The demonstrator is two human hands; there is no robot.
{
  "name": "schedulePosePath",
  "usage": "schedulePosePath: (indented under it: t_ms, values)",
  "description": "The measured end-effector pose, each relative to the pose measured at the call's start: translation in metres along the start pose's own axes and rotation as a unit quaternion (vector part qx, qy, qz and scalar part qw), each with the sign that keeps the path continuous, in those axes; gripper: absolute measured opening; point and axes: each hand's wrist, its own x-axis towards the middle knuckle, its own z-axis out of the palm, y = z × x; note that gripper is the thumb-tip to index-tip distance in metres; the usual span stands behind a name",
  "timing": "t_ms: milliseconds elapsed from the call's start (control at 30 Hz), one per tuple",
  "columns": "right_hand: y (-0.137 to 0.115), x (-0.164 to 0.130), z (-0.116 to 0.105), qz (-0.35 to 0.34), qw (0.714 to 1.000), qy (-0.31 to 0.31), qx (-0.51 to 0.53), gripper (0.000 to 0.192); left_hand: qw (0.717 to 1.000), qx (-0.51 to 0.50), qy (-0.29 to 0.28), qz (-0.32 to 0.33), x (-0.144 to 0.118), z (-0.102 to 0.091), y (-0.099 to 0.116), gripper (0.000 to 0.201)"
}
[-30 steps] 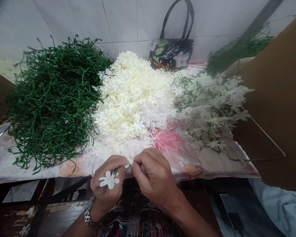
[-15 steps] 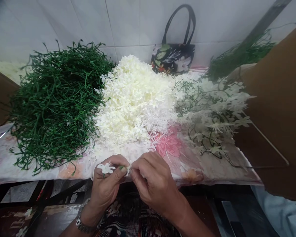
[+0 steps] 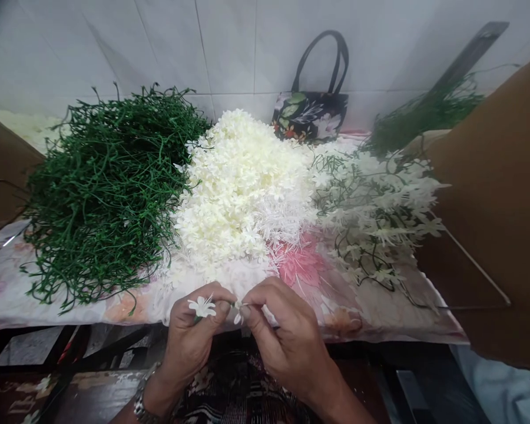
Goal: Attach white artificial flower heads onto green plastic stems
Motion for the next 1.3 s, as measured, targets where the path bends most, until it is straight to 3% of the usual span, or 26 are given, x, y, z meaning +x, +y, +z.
schedulePosePath:
  t_ms: [100,333,500,700,833,1033,1300]
  values:
    - [-0.002,0.003,-0.008,0.016,1.0,-0.005,0.026,0.011,0.999,0.015,-0.02,0.029,0.001,-0.001,0.004,0.014]
    - [-0.004,0.007,-0.013,0.034,0.997,-0.046,0.052,0.012,0.998,-0.049,-0.043,0.001,-0.003,-0.001,0.004,0.013]
    - [-0.005,0.007,-0.011,0.018,0.998,-0.058,0.031,0.012,0.997,0.039,-0.03,0.057,-0.003,-0.001,0.007,0.01]
    - [-0.004,0.007,-0.01,0.008,0.998,-0.061,-0.011,0.013,0.975,0.153,-0.044,0.153,0.001,0.001,0.017,0.014]
    - [-0.003,0.004,-0.01,0.0,0.998,-0.063,-0.027,0.013,0.965,0.199,-0.062,0.156,0.002,-0.001,0.018,0.015]
    - [-0.003,0.001,-0.009,-0.034,0.997,-0.047,-0.056,0.012,0.971,0.21,-0.052,0.098,0.0,-0.001,0.014,0.015]
    - [-0.005,-0.003,-0.005,-0.092,0.989,-0.002,-0.118,0.013,0.949,0.234,-0.06,0.2,0.0,-0.001,0.011,0.024]
